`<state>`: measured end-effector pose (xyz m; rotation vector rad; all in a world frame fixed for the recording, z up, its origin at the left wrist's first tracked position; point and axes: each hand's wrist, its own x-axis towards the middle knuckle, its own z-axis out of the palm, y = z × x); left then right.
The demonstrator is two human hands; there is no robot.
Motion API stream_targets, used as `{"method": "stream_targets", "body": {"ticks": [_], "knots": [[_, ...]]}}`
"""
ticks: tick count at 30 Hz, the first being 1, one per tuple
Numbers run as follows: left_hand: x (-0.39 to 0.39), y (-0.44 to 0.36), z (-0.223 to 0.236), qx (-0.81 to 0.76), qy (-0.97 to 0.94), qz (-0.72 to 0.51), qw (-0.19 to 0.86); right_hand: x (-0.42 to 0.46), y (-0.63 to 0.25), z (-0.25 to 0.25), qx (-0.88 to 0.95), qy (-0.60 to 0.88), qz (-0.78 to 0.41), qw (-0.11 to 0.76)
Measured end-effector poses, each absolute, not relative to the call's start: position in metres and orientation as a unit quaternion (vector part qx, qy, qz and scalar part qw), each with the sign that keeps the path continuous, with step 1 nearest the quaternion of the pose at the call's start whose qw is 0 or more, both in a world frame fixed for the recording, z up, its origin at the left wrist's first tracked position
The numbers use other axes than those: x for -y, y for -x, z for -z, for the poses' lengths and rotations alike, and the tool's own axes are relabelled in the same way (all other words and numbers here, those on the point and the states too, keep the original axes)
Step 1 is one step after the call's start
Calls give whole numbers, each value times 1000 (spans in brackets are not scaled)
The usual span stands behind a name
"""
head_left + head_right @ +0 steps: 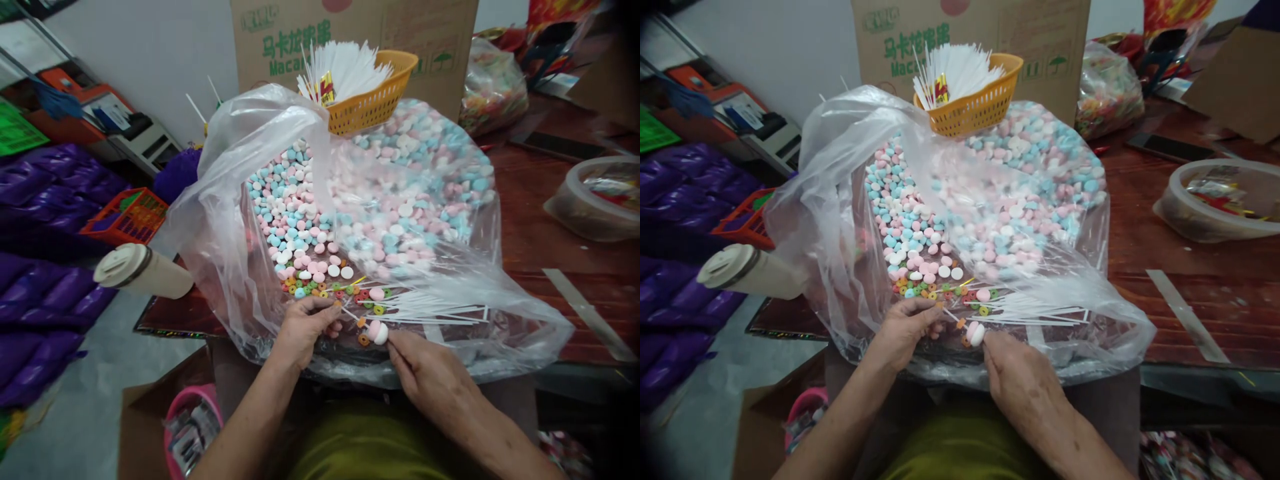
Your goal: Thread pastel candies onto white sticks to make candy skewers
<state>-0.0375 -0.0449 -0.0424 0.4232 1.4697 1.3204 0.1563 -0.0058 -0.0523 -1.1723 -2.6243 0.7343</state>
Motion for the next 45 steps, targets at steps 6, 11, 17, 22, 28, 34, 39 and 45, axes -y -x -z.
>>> {"method": "stream_targets", "body": {"ticks": [6,11,17,22,28,34,39,45], "knots": [[38,44,35,-564,-155,-561,586,10,-162,51,892,353,-251,126],[35,50,33,-518,-141,-572,620,8,-163,47,884,378,-248,120],[38,52,36,-506,-107,-600,611,4,-158,44,884,367,-249,148],[38,48,31,-533,-171,-598,574,8,-152,45,897,359,-220,131],[35,48,28,-556,-169,-601,549,10,-148,50,892,355,-217,174],[35,51,34,-483,-118,-608,619,9,-146,47,892,355,-227,165],[36,52,39,-465,-128,-595,644,9,-147,46,901,354,-205,148],[36,53,30,-612,-303,-517,516,11,-147,36,929,338,-136,66]]}}
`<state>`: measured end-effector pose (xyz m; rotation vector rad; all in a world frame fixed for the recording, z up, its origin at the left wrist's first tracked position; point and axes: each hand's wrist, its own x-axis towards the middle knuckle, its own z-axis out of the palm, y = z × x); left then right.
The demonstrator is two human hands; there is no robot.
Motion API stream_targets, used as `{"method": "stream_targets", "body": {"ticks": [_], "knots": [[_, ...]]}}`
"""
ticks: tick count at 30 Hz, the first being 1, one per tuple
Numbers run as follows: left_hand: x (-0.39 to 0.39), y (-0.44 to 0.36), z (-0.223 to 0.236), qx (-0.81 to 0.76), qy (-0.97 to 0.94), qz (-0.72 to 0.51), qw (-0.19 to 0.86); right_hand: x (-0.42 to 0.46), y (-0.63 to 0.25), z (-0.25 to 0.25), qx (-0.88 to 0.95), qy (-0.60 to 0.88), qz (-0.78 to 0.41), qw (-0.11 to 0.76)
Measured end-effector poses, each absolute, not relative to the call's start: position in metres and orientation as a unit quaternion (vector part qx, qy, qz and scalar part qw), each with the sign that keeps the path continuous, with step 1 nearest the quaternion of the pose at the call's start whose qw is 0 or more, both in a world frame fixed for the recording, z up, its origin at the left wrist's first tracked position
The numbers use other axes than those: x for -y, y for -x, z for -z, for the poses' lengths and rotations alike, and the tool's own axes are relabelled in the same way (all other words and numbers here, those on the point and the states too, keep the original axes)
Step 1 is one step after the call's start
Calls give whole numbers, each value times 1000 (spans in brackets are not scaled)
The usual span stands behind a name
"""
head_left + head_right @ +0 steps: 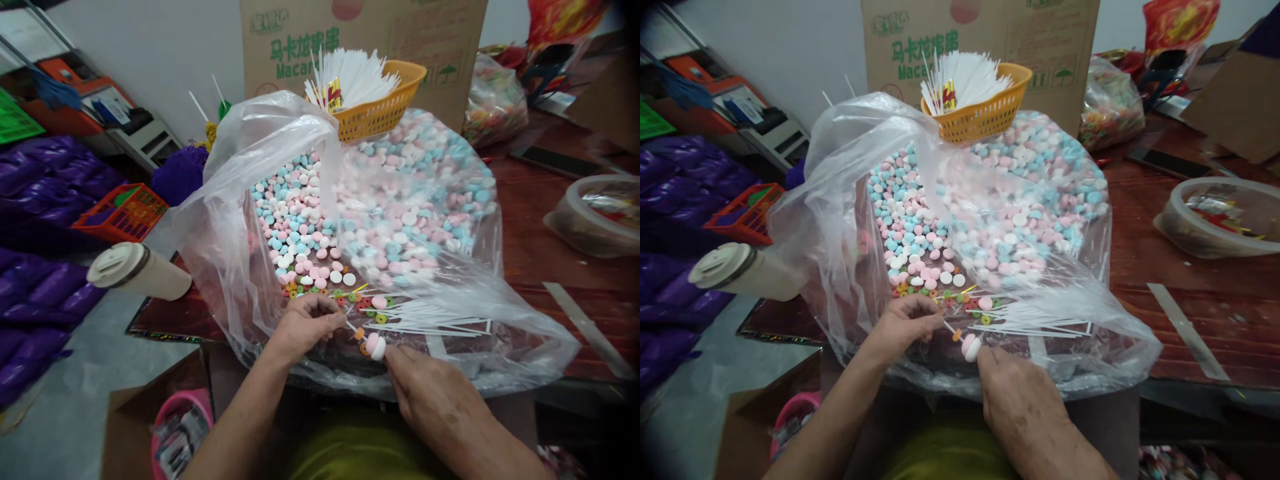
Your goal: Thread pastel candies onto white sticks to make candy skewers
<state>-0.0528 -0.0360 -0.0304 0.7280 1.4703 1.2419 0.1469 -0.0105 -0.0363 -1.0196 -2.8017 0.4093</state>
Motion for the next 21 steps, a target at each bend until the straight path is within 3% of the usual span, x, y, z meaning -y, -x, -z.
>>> {"method": "stream_targets", "body": {"ticks": [4,7,12,16,18,21], "knots": [[36,48,25,-680,-428,-444,397,10,-145,32,930,333,-135,75],[36,48,26,-699,-354,-498,372,8,-143,31,919,345,-139,133],[33,54,25,-590,-184,-605,503,6,-142,29,907,342,-148,196],[33,52,26,-568,-170,-616,519,8,-140,31,903,362,-164,162],[36,48,30,-618,-223,-597,460,9,-138,33,903,369,-162,147],[44,36,37,-692,-367,-557,275,13,-134,36,903,381,-140,143]]}}
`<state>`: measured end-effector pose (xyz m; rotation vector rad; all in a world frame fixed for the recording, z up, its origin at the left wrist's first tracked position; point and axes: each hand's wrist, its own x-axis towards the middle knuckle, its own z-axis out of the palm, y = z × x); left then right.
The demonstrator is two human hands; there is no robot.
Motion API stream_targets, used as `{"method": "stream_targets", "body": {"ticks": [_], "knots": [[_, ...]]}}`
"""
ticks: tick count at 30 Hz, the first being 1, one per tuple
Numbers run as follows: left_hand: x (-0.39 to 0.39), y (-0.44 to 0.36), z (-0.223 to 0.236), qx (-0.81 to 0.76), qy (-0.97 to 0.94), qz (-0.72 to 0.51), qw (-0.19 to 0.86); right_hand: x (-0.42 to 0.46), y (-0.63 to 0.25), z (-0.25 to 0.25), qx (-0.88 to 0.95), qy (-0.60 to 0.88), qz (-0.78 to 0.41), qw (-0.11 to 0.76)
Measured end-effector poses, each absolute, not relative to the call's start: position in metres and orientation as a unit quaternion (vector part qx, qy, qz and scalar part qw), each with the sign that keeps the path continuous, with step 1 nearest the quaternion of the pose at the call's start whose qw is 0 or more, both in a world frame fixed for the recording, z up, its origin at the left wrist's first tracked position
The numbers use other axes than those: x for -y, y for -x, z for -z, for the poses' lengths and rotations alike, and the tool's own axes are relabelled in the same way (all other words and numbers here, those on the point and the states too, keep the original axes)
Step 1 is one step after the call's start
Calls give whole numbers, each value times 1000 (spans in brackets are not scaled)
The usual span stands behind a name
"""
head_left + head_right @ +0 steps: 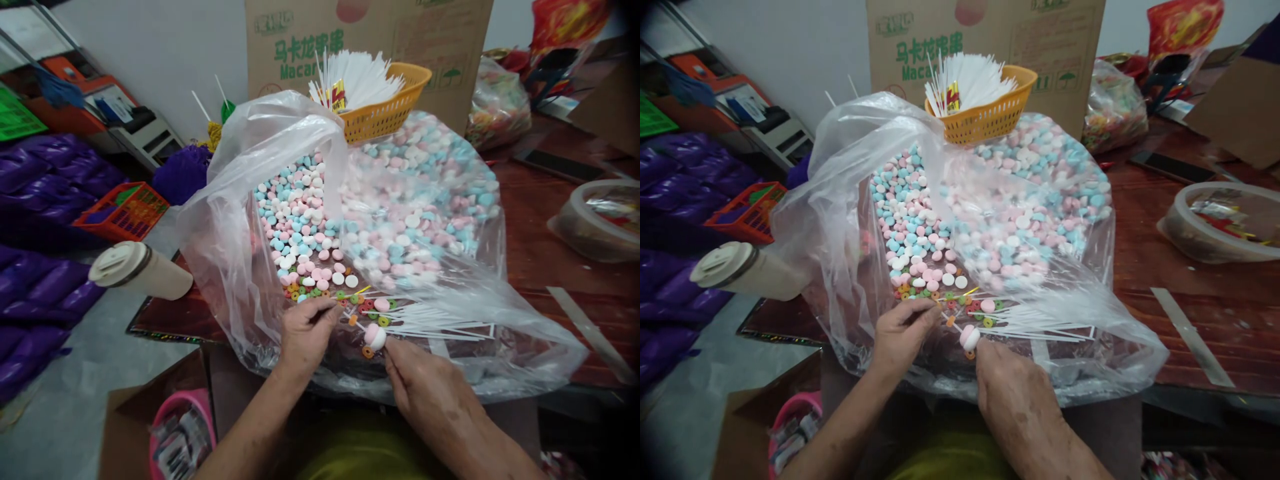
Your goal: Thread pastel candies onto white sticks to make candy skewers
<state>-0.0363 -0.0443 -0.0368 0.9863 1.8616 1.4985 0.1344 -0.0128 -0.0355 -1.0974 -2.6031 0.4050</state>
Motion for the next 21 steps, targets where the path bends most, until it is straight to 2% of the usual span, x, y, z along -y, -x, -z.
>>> {"method": "stream_targets", "body": {"ticks": [2,5,8,10,13,14,16,19,21], "knots": [[50,29,40,-687,-465,-528,183,12,-132,38,899,392,-128,146],[47,29,41,-661,-552,-476,177,-1,-129,41,887,403,-146,170],[24,43,38,-742,-513,-413,125,-32,-115,41,855,436,-202,195],[3,53,36,-793,-525,-305,54,-55,-96,41,836,460,-242,173],[-17,57,38,-800,-579,-156,10,-81,-68,43,828,473,-264,142],[-18,57,40,-794,-588,-154,5,-85,-63,43,830,470,-265,141],[-12,55,44,-782,-579,-229,22,-88,-63,44,834,458,-273,142],[3,54,49,-756,-480,-413,165,-82,-74,44,824,436,-316,175],[9,53,50,-734,-394,-492,252,-77,-77,44,820,420,-331,205]]}}
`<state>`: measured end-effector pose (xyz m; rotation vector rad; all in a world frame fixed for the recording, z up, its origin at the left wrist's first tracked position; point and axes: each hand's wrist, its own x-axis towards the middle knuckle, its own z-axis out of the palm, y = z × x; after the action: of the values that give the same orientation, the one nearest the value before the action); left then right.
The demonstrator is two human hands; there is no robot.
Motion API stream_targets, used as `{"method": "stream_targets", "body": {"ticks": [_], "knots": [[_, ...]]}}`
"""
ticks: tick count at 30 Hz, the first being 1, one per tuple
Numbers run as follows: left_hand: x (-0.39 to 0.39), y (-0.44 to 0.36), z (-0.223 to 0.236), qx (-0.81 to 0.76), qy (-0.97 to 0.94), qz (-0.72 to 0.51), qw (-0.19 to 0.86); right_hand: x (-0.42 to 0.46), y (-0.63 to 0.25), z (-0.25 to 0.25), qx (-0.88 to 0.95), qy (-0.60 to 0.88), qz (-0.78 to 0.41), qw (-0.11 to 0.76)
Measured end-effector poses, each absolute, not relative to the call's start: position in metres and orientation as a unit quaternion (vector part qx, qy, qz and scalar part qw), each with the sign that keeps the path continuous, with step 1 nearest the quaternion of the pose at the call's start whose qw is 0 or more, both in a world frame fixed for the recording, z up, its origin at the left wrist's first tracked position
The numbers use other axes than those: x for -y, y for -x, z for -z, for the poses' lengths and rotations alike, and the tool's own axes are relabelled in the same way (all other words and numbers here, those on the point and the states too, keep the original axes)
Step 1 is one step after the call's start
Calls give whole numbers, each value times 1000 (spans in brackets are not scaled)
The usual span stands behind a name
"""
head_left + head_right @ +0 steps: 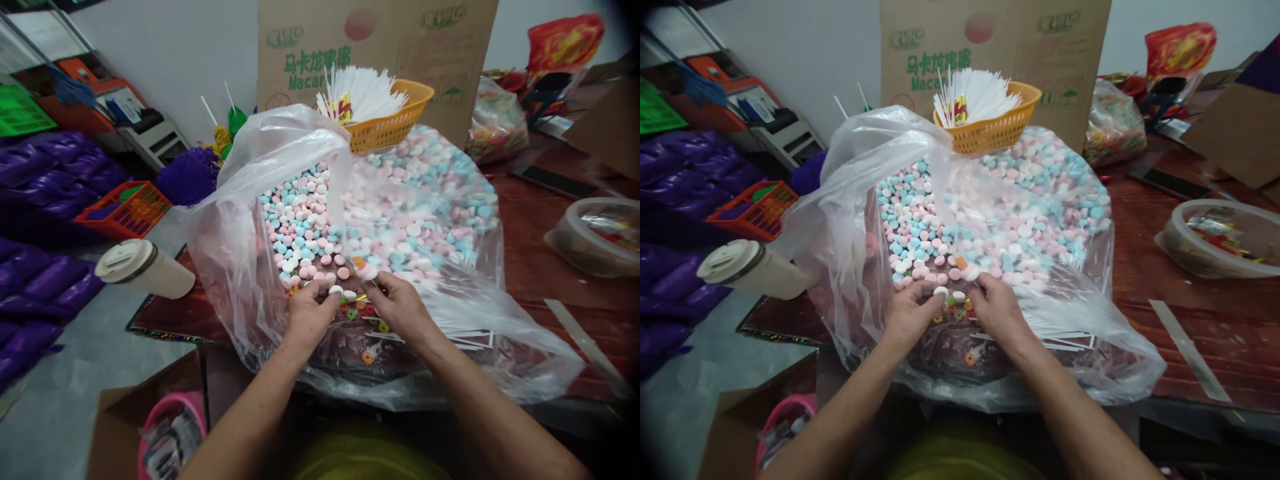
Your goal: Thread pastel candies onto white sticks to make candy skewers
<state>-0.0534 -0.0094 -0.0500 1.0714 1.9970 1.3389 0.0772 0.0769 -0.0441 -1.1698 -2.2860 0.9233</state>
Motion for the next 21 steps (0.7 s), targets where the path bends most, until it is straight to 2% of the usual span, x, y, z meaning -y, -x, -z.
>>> {"method": "stream_targets", "body": {"ticks": [6,10,16,21], "knots": [[20,55,45,-720,-310,-558,273,-67,-54,47,871,402,-260,108],[29,55,48,-685,-238,-604,332,-70,-59,46,865,407,-276,100],[31,52,60,-711,-271,-593,263,-69,-66,47,869,415,-259,75],[35,54,54,-684,-244,-610,315,-65,-59,49,880,403,-244,67]]}}
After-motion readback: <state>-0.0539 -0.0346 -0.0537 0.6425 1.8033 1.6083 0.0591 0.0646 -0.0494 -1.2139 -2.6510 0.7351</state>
